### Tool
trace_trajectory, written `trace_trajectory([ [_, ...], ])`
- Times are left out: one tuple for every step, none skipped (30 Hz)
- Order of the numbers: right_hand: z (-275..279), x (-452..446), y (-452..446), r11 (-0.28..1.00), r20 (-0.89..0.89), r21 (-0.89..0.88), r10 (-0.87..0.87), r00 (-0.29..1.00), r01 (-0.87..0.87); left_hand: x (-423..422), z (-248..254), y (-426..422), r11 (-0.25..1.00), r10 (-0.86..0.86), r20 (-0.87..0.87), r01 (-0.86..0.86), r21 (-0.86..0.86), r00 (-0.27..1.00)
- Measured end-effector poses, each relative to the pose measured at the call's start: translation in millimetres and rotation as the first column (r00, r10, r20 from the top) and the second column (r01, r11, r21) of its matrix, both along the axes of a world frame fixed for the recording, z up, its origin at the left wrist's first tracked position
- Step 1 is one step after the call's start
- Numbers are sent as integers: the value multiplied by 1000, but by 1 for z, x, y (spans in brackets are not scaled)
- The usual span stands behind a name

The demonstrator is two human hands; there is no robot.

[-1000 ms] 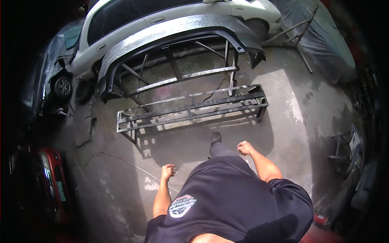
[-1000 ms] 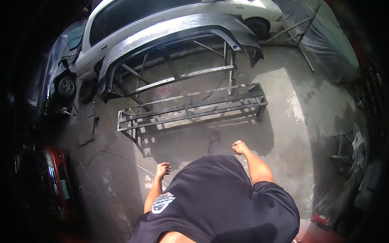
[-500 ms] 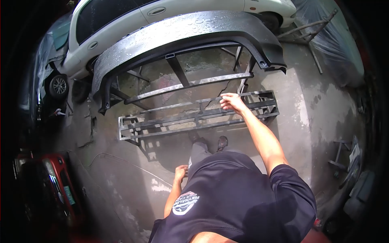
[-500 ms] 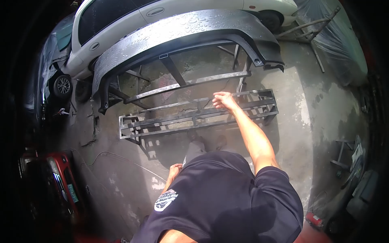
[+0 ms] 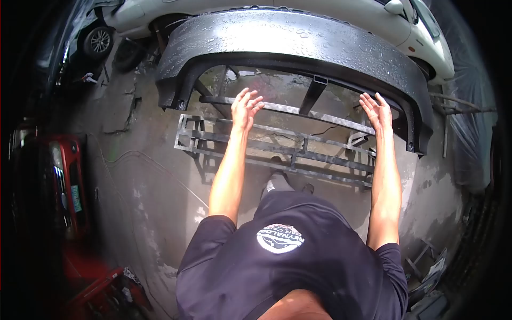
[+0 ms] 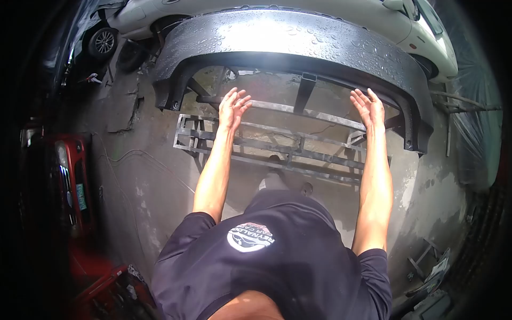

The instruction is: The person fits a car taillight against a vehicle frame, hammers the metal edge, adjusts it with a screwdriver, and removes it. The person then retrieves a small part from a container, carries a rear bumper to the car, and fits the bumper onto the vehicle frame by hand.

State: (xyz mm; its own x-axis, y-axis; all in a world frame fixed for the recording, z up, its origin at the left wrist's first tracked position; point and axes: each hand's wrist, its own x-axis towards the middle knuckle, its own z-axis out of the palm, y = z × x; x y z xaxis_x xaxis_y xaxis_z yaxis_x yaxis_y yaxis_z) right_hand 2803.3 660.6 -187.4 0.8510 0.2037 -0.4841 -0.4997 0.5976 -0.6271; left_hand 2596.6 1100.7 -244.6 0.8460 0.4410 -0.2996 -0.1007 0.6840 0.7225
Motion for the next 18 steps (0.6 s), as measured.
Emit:
trace_trajectory([
  [0,3,6,1000,-33,12,-8,999,8,20,3,15,999,38,37,-38,-22,999],
  [-2,4,13,998,-2,-59,-27,1000,26,36,8,28,993,99,28,-97,-68,995],
  [7,0,25,986,24,-154,-57,998,60,50,10,41,986,113,32,-108,-126,993],
  [5,2,28,984,4,-160,-83,997,83,63,5,55,974,122,44,-112,-199,992],
  [5,7,31,981,-12,-163,-109,994,106,74,0,67,957,133,61,-112,-267,989],
  [-4,16,23,990,-31,-109,-95,995,92,77,20,69,946,168,43,-149,-289,985],
  [-10,23,18,995,-48,-55,-85,995,82,82,18,78,943,164,75,-134,-303,984],
  [-5,26,23,987,-100,-79,-144,984,137,87,22,82,930,186,34,-165,-329,982],
  [6,22,36,963,-80,-181,-216,973,199,91,26,84,916,203,-5,-192,-354,979],
  [8,22,38,959,-64,-203,-217,974,200,94,24,87,905,192,-14,-182,-383,981],
  [8,22,41,953,-50,-224,-220,974,204,96,21,87,912,189,-21,-184,-366,982],
  [8,24,44,953,-74,-209,-239,968,220,99,22,86,905,190,-12,-180,-384,982],
  [8,24,46,947,-67,-225,-250,966,229,100,23,86,898,191,-6,-177,-402,981],
  [9,23,47,949,-71,-219,-249,966,228,103,25,87,873,206,-58,-211,-440,977],
  [11,24,50,952,-74,-212,-242,968,222,107,33,87,844,224,-109,-249,-475,969],
  [9,28,49,946,-95,-235,-253,963,225,109,38,88,811,242,-159,-290,-508,957],
  [7,32,46,948,-115,-220,-258,959,229,110,39,87,822,238,-162,-288,-491,958],
  [8,33,47,956,-131,-199,-242,961,214,113,40,87,826,251,-185,-310,-470,950],
])
